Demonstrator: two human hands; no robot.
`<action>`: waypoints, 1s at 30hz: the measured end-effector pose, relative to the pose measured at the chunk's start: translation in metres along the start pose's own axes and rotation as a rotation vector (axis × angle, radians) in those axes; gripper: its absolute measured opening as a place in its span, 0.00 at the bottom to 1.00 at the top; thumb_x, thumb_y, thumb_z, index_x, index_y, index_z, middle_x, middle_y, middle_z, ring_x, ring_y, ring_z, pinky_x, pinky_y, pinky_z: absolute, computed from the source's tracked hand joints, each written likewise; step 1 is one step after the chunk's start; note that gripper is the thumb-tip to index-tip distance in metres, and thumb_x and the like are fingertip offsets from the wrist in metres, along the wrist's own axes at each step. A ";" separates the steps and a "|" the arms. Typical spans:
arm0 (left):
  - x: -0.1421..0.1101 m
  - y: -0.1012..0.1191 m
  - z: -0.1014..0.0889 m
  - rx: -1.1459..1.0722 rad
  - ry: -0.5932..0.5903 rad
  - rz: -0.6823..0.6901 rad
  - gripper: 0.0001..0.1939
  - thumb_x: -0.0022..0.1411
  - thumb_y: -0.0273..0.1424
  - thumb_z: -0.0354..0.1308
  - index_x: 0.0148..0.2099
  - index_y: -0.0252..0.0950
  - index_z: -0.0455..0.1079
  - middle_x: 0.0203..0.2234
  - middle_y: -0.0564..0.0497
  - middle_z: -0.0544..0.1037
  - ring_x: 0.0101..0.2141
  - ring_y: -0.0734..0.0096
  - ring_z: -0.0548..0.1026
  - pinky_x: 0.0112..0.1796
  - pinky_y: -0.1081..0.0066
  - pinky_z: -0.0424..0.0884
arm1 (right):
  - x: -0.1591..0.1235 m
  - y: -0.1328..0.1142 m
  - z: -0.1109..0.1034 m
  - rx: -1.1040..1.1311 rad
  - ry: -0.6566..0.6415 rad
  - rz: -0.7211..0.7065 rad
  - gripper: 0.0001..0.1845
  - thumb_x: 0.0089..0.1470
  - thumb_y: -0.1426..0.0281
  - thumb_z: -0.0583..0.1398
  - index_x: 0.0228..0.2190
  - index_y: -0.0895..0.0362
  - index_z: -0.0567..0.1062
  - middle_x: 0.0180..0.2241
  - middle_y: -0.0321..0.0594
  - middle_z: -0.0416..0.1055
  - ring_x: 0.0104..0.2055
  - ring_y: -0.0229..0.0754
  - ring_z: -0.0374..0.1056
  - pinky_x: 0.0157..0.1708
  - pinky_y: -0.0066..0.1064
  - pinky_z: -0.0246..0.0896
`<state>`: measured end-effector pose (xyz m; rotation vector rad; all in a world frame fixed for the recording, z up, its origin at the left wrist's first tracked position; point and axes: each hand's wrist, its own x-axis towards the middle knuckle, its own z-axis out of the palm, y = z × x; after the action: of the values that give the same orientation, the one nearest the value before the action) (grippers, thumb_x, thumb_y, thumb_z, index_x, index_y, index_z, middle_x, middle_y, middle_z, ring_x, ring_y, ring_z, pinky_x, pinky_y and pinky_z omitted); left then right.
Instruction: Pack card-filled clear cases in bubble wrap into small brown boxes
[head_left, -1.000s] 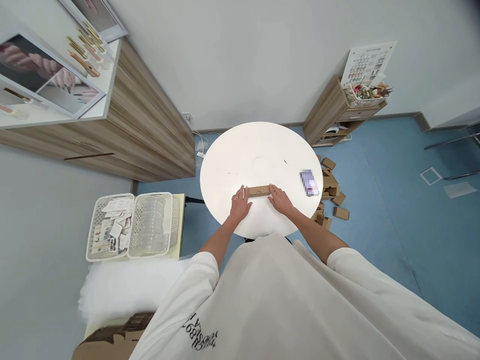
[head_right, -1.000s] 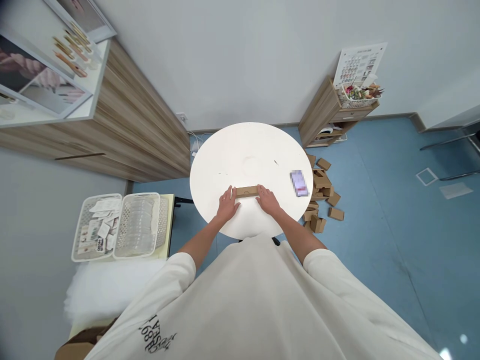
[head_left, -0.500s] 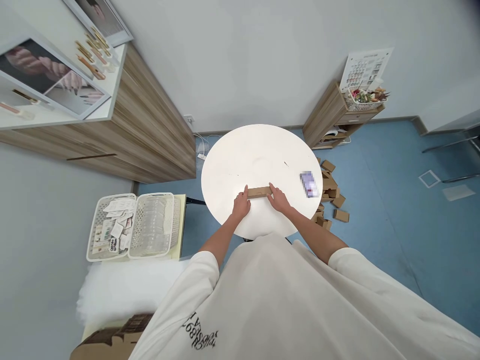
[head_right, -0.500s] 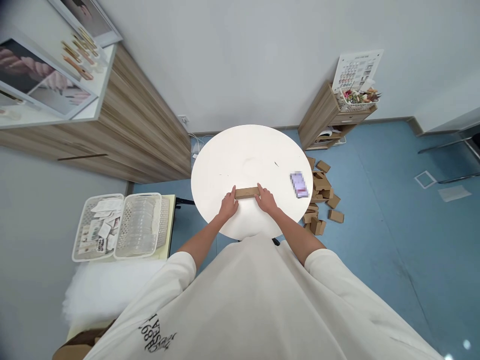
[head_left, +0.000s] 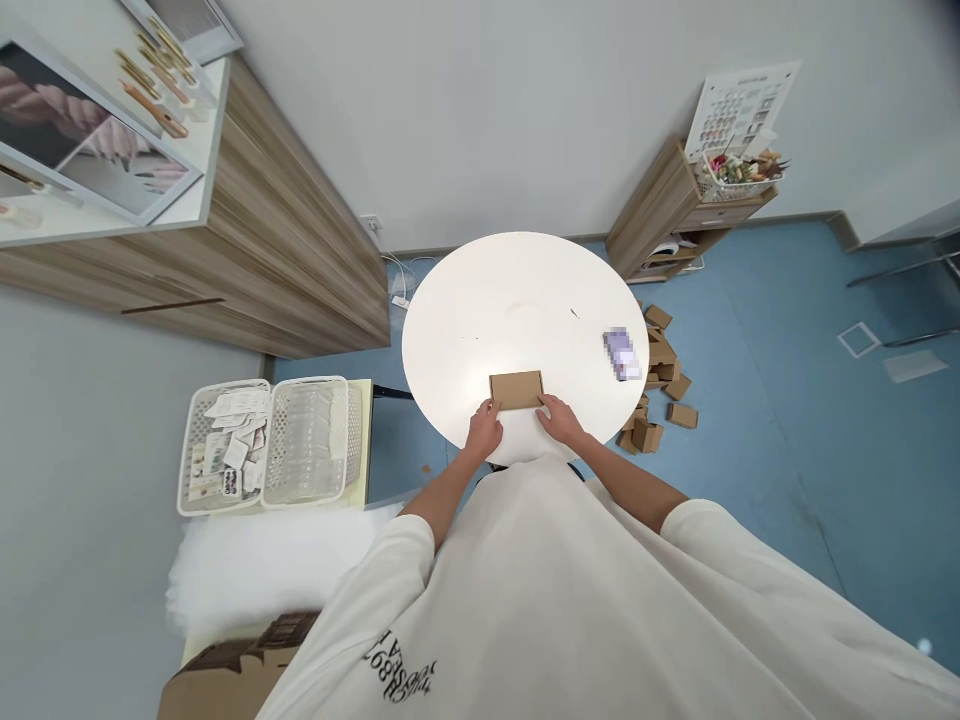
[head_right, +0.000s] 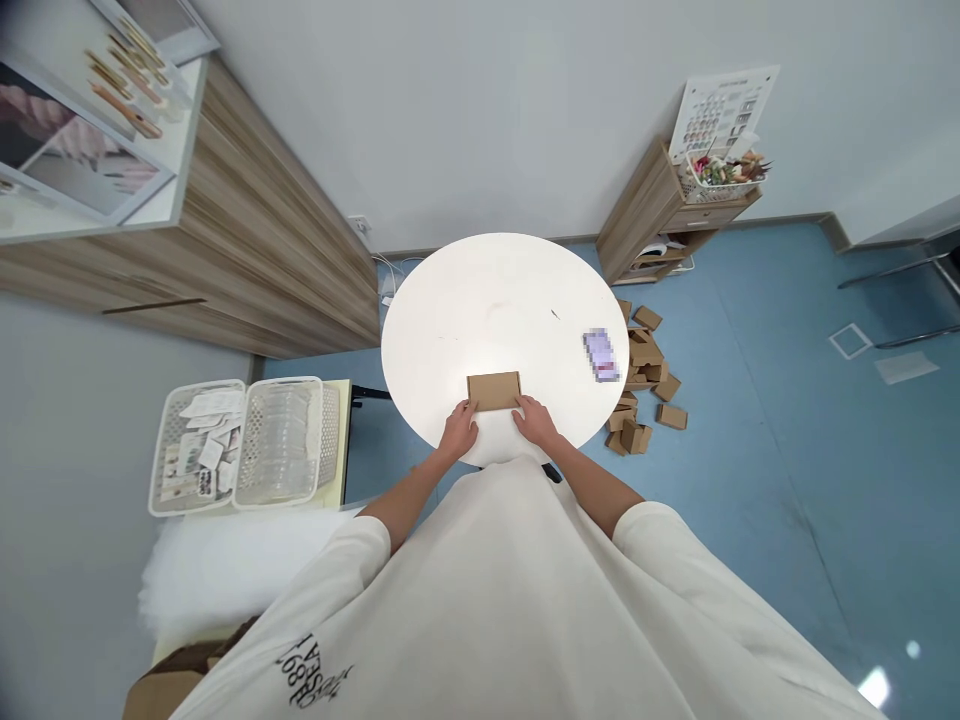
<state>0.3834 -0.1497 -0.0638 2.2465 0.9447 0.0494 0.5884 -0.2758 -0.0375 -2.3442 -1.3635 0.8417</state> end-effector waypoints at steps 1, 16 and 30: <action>-0.001 -0.002 0.003 0.017 -0.016 -0.005 0.33 0.62 0.22 0.49 0.69 0.38 0.58 0.64 0.38 0.62 0.60 0.51 0.67 0.55 0.51 0.69 | -0.002 0.001 0.005 -0.008 -0.006 0.012 0.25 0.67 0.63 0.50 0.61 0.56 0.66 0.63 0.49 0.64 0.63 0.52 0.61 0.61 0.44 0.57; 0.008 0.004 -0.009 -0.030 -0.044 -0.056 0.30 0.59 0.26 0.54 0.64 0.37 0.66 0.66 0.40 0.61 0.63 0.48 0.65 0.59 0.52 0.66 | 0.004 -0.008 0.012 0.033 0.038 0.098 0.22 0.62 0.69 0.55 0.56 0.54 0.72 0.60 0.49 0.67 0.59 0.52 0.65 0.54 0.42 0.64; 0.022 0.069 -0.001 -0.093 -0.062 0.006 0.27 0.60 0.30 0.57 0.63 0.41 0.65 0.61 0.42 0.64 0.55 0.53 0.72 0.52 0.57 0.72 | -0.033 0.020 -0.019 0.232 0.240 0.170 0.15 0.57 0.61 0.57 0.44 0.53 0.73 0.42 0.42 0.72 0.43 0.46 0.69 0.44 0.36 0.65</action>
<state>0.4417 -0.1689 -0.0259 2.1532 0.8842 0.0260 0.6015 -0.3139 -0.0224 -2.3120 -0.9294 0.6939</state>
